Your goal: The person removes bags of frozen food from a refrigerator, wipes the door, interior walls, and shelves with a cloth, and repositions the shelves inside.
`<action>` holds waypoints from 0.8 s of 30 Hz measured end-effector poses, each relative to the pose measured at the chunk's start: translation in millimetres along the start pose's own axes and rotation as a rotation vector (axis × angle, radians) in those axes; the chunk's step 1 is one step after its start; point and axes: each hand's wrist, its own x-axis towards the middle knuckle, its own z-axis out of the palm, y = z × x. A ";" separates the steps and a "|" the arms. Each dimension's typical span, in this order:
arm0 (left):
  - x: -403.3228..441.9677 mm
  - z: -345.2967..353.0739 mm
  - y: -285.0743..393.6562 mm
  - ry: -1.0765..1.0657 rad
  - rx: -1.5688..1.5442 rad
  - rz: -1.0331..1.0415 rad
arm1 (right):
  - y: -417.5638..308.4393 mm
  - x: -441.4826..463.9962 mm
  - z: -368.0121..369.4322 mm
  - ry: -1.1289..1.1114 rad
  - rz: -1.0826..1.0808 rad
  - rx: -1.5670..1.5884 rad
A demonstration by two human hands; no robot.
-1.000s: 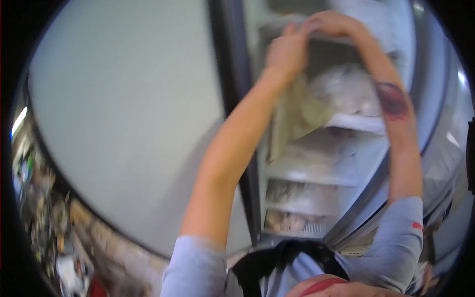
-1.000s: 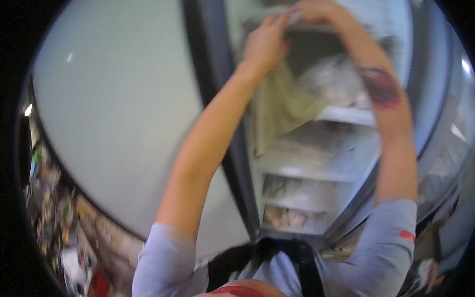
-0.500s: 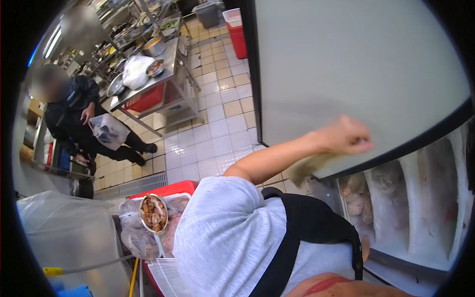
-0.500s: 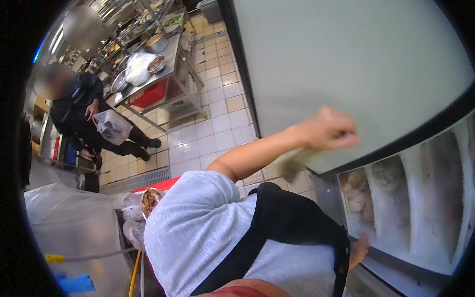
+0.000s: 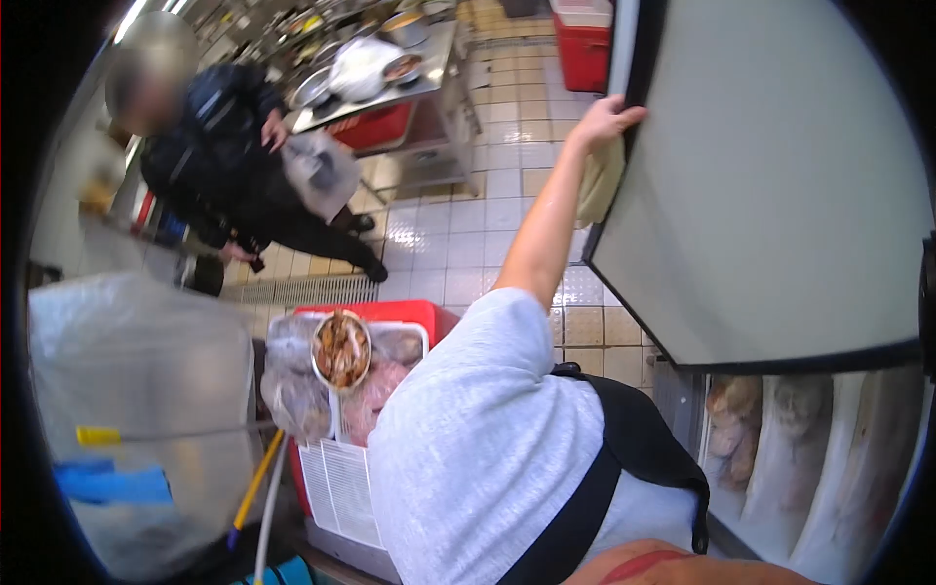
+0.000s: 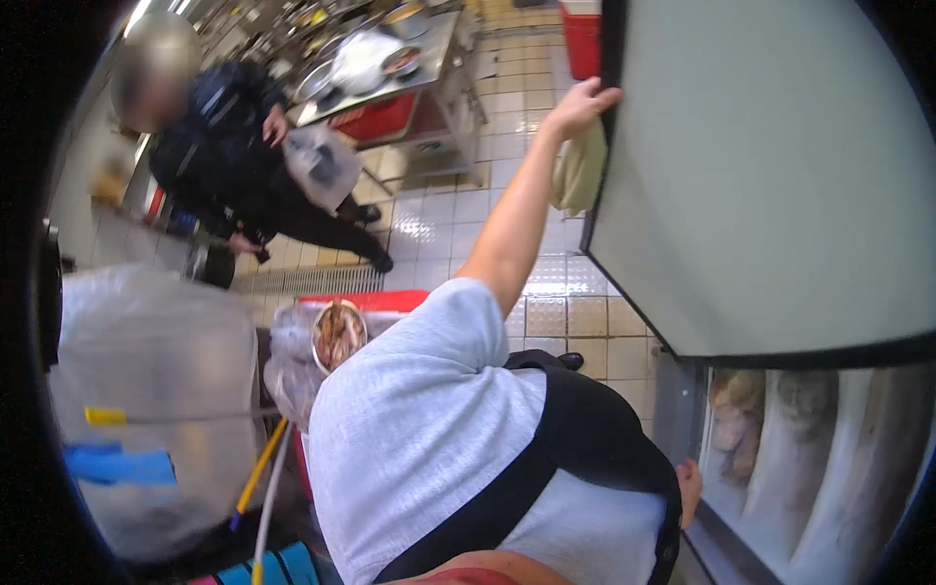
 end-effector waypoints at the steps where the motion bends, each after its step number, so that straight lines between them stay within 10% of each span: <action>1: -1.2 -5.8 13.5 -0.118 -0.046 -0.065 | -10.6 2.0 1.0 -0.042 -0.001 -0.028; 24: -363.1 -62.5 123.1 0.136 0.318 -0.057 | -42.5 -146.2 9.7 -0.313 -0.385 -0.184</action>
